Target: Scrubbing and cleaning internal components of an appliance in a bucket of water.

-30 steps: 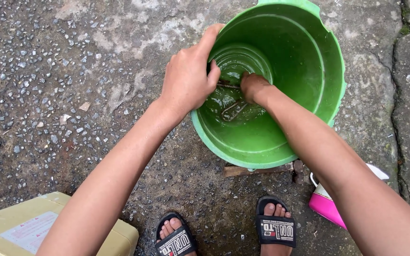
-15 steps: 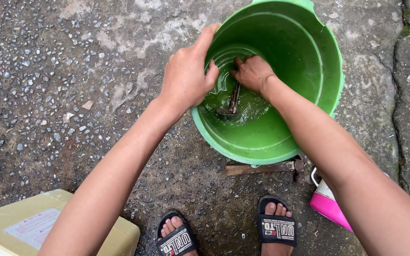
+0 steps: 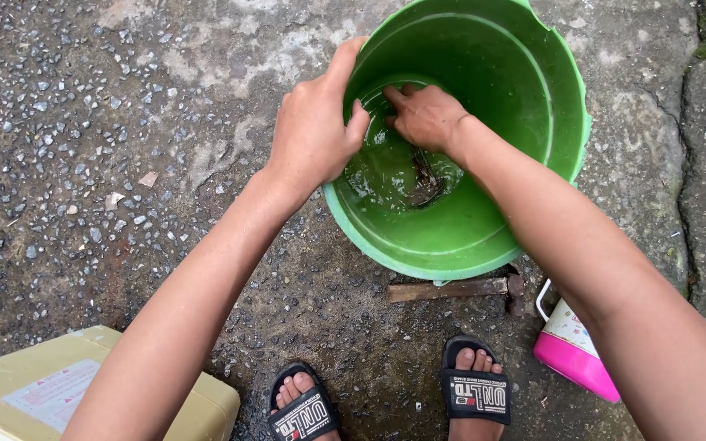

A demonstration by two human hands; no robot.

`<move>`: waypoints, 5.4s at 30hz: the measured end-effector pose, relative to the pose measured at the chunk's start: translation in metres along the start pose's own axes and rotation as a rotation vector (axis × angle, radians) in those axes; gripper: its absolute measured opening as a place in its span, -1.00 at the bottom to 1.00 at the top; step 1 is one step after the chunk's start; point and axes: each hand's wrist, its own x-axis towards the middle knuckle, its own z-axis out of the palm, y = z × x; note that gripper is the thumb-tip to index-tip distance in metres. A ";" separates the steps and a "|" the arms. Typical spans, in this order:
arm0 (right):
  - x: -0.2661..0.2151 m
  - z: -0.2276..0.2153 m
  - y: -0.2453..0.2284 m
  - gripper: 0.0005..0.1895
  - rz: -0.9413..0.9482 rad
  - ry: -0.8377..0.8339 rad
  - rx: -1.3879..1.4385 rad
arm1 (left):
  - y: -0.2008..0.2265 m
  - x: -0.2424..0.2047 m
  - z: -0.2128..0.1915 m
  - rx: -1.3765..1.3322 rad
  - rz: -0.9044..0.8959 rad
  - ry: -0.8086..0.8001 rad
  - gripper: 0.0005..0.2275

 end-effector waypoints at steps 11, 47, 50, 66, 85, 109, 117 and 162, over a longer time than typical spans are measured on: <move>-0.045 -0.103 -0.030 -0.54 0.070 -0.363 0.161 | -0.013 -0.006 -0.007 -0.028 -0.027 -0.027 -0.36; -0.168 -0.229 -0.029 -0.72 -0.007 0.480 -0.331 | -0.037 0.015 0.003 0.105 -0.143 -0.030 -0.41; -0.163 -0.210 -0.024 -0.71 -0.020 0.552 -0.258 | -0.043 0.022 0.007 0.272 -0.144 0.030 -0.45; -0.162 -0.203 -0.008 -0.82 -0.329 1.144 -0.308 | 0.022 0.047 -0.073 -1.220 -0.236 0.024 -0.17; -0.165 0.017 0.058 -0.75 0.798 -0.106 0.575 | -0.015 0.039 0.005 -0.164 -0.106 -0.027 -0.84; -0.189 0.067 0.070 -0.50 0.912 0.322 1.007 | -0.057 0.088 0.145 0.090 -0.383 -0.883 -0.62; -0.170 -0.111 0.051 -0.33 0.272 0.728 2.344 | -0.035 0.074 0.127 0.189 -0.347 -1.008 -0.57; -0.049 0.014 -0.055 -0.39 0.024 -0.715 0.135 | 0.042 -0.023 0.009 -0.014 -0.004 0.085 -0.58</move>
